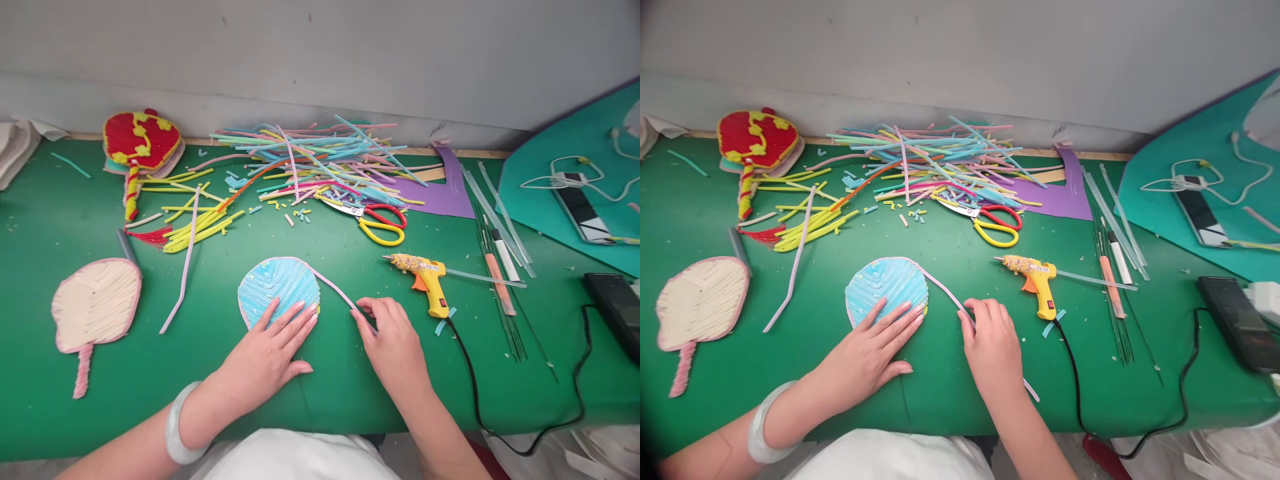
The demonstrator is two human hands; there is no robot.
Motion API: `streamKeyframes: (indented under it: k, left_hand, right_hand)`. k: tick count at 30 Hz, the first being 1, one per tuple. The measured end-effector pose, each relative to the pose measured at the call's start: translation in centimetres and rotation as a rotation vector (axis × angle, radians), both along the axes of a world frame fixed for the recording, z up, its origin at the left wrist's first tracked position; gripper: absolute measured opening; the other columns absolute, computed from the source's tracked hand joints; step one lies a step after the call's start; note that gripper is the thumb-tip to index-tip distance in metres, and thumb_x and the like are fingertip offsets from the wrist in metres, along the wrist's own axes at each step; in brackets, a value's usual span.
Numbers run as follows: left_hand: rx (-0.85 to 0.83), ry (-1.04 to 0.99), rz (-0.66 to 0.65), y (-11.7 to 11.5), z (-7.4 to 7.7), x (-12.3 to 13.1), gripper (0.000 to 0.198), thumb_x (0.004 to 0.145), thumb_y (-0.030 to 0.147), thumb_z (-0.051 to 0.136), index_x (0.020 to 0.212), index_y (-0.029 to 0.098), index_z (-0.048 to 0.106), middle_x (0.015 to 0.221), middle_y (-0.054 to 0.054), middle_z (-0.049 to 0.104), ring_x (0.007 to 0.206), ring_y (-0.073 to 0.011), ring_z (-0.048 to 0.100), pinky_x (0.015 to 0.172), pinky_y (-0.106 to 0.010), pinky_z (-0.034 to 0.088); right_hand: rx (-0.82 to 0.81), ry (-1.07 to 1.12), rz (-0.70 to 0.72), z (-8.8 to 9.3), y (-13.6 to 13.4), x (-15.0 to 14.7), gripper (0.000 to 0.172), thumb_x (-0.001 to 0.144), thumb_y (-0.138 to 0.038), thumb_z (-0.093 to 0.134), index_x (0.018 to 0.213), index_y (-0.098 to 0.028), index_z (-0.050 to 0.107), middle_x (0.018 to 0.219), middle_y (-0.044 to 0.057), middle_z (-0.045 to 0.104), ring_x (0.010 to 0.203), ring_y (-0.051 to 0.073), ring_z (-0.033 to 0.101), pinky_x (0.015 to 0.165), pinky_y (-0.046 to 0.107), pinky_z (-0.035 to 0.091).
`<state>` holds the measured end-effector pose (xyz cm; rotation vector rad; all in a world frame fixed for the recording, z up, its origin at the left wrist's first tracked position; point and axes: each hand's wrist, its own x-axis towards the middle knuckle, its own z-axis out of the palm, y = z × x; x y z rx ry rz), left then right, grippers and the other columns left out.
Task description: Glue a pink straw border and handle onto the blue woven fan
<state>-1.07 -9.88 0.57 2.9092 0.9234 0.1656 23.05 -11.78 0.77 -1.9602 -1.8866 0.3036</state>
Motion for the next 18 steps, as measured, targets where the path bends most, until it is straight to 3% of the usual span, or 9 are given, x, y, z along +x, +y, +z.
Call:
streamKeyframes:
  k: [7, 18]
  left_hand:
    - [-0.020, -0.014, 0.000, 0.1, 0.1, 0.0, 0.075, 0.096, 0.054, 0.046, 0.156, 0.016, 0.022, 0.154, -0.011, 0.041, 0.143, -0.0275, 0.039, 0.123, -0.052, 0.016]
    - [-0.006, -0.022, 0.006, -0.1, -0.1, 0.0, 0.075, 0.097, 0.054, 0.045, 0.156, 0.015, 0.021, 0.155, -0.012, 0.040, 0.143, -0.0273, 0.038, 0.123, -0.052, 0.016]
  right_hand:
    - [-0.091, 0.025, -0.067, 0.2, -1.9, 2.0, 0.035, 0.099, -0.051, 0.041, 0.097, -0.022, 0.062, 0.085, 0.006, 0.064, 0.079, 0.022, 0.060, 0.068, 0.035, 0.046]
    - [-0.121, 0.003, -0.041, 0.2, -2.0, 1.6, 0.034, 0.100, -0.046, 0.040, 0.083, -0.023, 0.058, 0.077, 0.003, 0.062, 0.073, 0.020, 0.058, 0.063, 0.032, 0.044]
